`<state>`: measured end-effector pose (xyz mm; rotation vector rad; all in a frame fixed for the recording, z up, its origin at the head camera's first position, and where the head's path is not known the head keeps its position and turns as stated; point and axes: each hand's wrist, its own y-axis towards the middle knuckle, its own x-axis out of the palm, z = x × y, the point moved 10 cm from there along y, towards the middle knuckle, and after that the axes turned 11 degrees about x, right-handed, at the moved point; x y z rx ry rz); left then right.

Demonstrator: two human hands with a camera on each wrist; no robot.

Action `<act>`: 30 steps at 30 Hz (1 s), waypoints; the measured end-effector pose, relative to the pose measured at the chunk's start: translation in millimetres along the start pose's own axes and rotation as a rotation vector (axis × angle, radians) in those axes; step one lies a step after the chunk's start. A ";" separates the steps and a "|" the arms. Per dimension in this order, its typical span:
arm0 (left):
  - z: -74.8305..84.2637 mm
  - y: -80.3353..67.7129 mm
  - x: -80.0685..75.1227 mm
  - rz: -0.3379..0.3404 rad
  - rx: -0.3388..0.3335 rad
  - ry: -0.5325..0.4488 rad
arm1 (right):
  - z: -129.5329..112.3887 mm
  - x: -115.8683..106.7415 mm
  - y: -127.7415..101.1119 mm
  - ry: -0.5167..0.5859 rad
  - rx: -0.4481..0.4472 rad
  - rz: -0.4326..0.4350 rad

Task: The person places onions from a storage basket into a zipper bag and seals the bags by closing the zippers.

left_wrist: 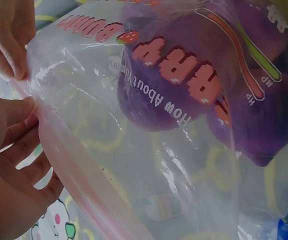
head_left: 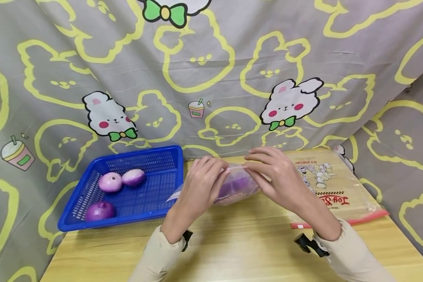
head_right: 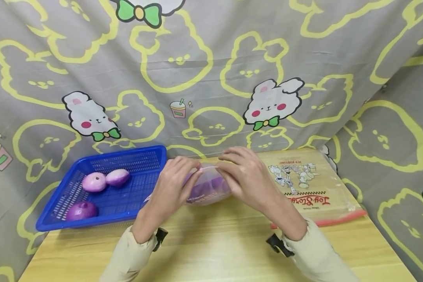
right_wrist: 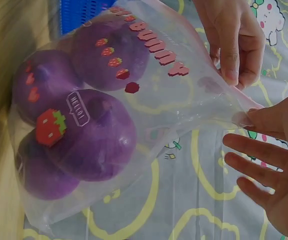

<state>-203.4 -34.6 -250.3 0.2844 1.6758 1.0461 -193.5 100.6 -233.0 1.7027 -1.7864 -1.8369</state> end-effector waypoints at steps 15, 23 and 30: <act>-4.5 -27.9 5.1 -0.089 -0.016 0.027 | 19.2 3.5 -22.7 0.018 0.081 -0.076; -8.9 -39.0 6.7 -0.133 -0.013 0.074 | 27.7 1.4 -31.2 -0.002 0.083 -0.062; -10.2 -49.7 6.5 -0.180 0.004 0.130 | 37.6 -0.9 -41.2 -0.019 0.087 -0.057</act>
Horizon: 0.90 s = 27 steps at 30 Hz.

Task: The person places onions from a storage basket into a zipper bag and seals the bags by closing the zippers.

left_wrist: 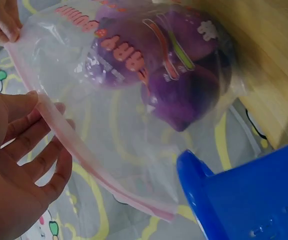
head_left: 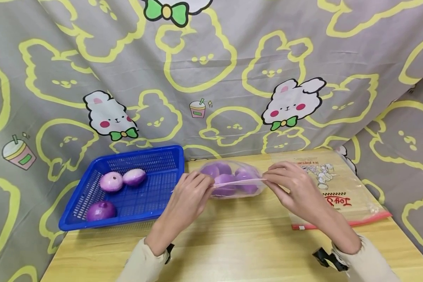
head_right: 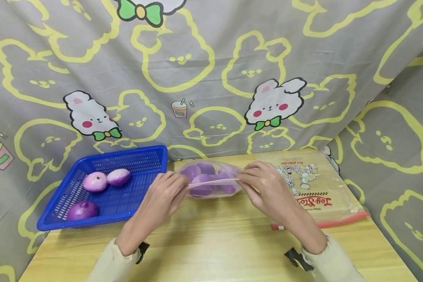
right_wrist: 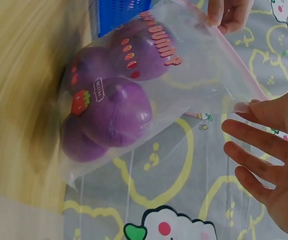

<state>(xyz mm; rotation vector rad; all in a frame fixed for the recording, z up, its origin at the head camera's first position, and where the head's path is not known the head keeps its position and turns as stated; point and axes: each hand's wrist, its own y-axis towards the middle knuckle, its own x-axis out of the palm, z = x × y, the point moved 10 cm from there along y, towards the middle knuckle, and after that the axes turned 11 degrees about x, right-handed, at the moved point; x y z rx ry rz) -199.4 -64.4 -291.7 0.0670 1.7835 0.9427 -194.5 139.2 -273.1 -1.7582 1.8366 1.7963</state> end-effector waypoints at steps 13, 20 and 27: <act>-7.3 -21.0 2.4 -0.048 -0.010 0.027 | 21.2 -0.9 -16.1 -0.020 0.008 -0.002; -17.5 -36.1 0.0 -0.065 -0.043 0.034 | 37.7 -0.4 -24.3 -0.031 0.033 -0.011; -32.6 -52.1 -3.3 -0.081 -0.091 0.046 | 49.2 3.5 -27.7 -0.103 0.025 0.001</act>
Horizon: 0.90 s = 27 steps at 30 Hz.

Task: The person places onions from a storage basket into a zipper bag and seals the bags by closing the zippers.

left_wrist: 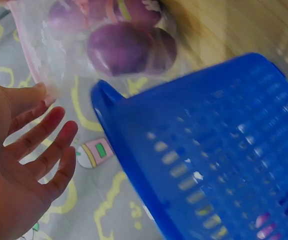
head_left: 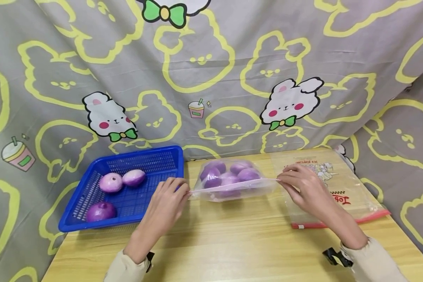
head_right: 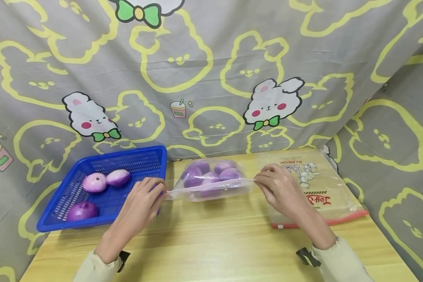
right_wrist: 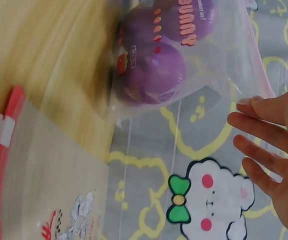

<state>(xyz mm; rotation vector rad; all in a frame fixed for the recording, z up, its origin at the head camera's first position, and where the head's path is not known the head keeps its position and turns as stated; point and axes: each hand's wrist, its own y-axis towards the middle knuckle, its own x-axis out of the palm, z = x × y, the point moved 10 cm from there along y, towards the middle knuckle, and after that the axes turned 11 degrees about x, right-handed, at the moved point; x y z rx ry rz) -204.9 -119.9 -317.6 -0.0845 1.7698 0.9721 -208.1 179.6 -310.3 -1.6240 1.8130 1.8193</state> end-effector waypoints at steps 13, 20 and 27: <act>4.3 -12.0 10.3 0.005 0.050 0.092 | 7.8 17.8 -1.7 -0.049 -0.039 0.007; 8.0 -16.9 24.5 -0.042 0.065 0.119 | 15.1 37.0 -6.7 -0.119 -0.049 -0.037; 14.1 -23.0 37.5 -0.139 0.067 0.133 | 13.0 65.6 -23.3 -0.143 -0.095 -0.171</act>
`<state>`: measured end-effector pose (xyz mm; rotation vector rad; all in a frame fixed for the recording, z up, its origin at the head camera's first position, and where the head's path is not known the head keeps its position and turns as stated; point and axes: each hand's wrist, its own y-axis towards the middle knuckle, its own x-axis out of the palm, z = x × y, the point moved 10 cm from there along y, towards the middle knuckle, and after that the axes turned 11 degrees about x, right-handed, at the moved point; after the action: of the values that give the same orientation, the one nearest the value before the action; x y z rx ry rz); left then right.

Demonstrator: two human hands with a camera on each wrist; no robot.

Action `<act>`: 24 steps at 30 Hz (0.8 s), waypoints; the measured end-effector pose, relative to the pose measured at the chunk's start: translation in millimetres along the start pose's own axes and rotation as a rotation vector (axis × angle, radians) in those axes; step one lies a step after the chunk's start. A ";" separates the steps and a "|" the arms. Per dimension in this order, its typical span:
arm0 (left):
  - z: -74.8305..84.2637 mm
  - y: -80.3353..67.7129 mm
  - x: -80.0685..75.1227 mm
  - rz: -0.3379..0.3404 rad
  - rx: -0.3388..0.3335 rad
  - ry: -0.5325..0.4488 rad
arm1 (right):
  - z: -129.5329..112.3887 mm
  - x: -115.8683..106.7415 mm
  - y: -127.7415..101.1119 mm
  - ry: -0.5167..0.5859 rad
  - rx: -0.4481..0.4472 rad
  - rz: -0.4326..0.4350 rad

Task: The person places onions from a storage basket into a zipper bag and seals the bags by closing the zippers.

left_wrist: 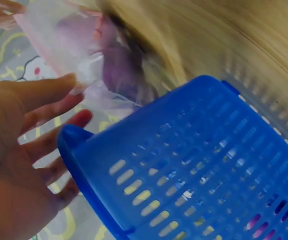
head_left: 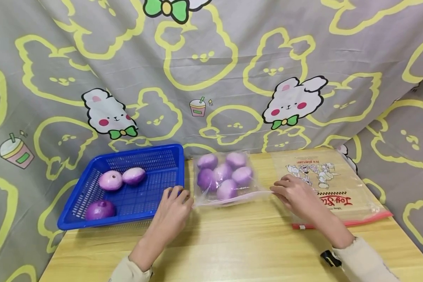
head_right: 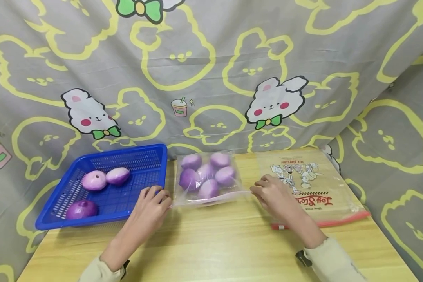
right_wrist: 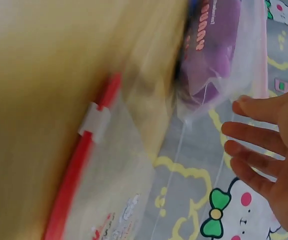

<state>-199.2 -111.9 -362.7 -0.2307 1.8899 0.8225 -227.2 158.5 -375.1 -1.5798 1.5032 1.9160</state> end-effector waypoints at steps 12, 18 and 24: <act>25.1 0.6 -1.6 -0.002 0.038 -0.041 | -0.3 -0.2 -18.5 -0.038 0.155 -0.212; 37.9 4.1 -10.3 0.065 0.067 -0.073 | 26.0 -20.8 -40.2 -0.038 0.285 -0.291; 49.3 7.1 -14.3 0.084 0.091 -0.118 | 44.6 -18.4 -74.0 -0.060 0.352 -0.430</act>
<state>-160.0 -78.2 -359.6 -0.0461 1.8300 0.7870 -193.5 234.4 -405.2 -1.5147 1.2612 1.3680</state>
